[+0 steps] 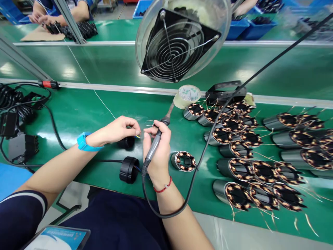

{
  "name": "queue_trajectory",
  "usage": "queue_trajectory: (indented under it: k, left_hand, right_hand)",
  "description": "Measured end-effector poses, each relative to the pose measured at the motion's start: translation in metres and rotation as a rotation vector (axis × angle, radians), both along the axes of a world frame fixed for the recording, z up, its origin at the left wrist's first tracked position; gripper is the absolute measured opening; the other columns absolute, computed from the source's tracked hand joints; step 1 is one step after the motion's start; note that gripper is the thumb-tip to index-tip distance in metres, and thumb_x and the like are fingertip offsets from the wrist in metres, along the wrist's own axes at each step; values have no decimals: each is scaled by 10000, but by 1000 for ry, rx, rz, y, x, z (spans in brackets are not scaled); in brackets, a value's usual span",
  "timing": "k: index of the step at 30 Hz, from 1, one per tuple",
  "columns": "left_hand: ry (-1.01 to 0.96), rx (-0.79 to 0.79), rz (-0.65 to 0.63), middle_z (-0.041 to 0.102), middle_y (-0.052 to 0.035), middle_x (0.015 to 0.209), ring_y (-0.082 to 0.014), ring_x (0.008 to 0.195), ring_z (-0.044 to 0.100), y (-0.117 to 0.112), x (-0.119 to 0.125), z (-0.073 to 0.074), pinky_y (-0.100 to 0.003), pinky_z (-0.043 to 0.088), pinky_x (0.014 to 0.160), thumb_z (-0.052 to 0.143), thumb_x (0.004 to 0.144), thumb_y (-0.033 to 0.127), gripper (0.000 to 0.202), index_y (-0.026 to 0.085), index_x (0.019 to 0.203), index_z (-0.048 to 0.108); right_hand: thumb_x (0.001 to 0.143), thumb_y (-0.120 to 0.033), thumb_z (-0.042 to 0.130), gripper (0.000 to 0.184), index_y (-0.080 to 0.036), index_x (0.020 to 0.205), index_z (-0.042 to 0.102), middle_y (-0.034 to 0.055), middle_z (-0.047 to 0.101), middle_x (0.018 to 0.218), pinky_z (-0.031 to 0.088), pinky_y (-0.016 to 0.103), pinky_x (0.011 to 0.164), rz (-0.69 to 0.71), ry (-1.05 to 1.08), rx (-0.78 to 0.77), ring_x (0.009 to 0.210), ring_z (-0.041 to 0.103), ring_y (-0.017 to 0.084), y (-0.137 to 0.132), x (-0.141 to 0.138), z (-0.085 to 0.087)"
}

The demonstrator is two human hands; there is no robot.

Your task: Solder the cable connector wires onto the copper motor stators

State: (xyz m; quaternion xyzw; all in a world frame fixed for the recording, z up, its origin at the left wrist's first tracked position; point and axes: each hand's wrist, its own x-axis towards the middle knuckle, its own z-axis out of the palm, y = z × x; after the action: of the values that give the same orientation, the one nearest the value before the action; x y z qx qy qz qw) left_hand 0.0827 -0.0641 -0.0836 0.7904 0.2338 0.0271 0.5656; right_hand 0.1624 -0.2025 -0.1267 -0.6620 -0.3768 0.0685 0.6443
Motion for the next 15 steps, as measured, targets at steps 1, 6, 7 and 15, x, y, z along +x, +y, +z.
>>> queue_trajectory:
  k: [1,6,7,15]
  left_hand:
    - [10,39,35,625,6,672,-101,647,530,3,1,-5,-231,406,646,583,734,174,95,128,690,653]
    - [12,48,133,639,5,652,-102,635,548,14,1,-21,-232,409,629,576,699,173,97,129,652,649]
    - [4,40,133,645,3,658,-103,641,554,14,0,-22,-232,413,633,574,698,178,101,130,654,651]
    - [11,-23,156,671,-15,687,-121,684,588,14,-5,-17,-253,445,692,587,697,194,115,130,666,676]
  right_hand:
    - [842,-151,551,413,-255,1223,431,41,627,1036,477,406,928,-30,-41,-43,994,610,170,-1,3,-1]
    - [858,-192,537,491,-244,1325,394,113,506,1336,375,495,1059,-125,-118,-222,1249,496,232,-2,13,-8]
    - [864,-209,542,496,-236,1333,385,122,507,1339,391,491,1045,-124,-100,-234,1246,503,235,-2,13,-9]
    - [926,-249,499,371,-236,1289,426,99,620,1236,444,440,1018,-53,-46,-144,1184,577,187,2,12,-5]
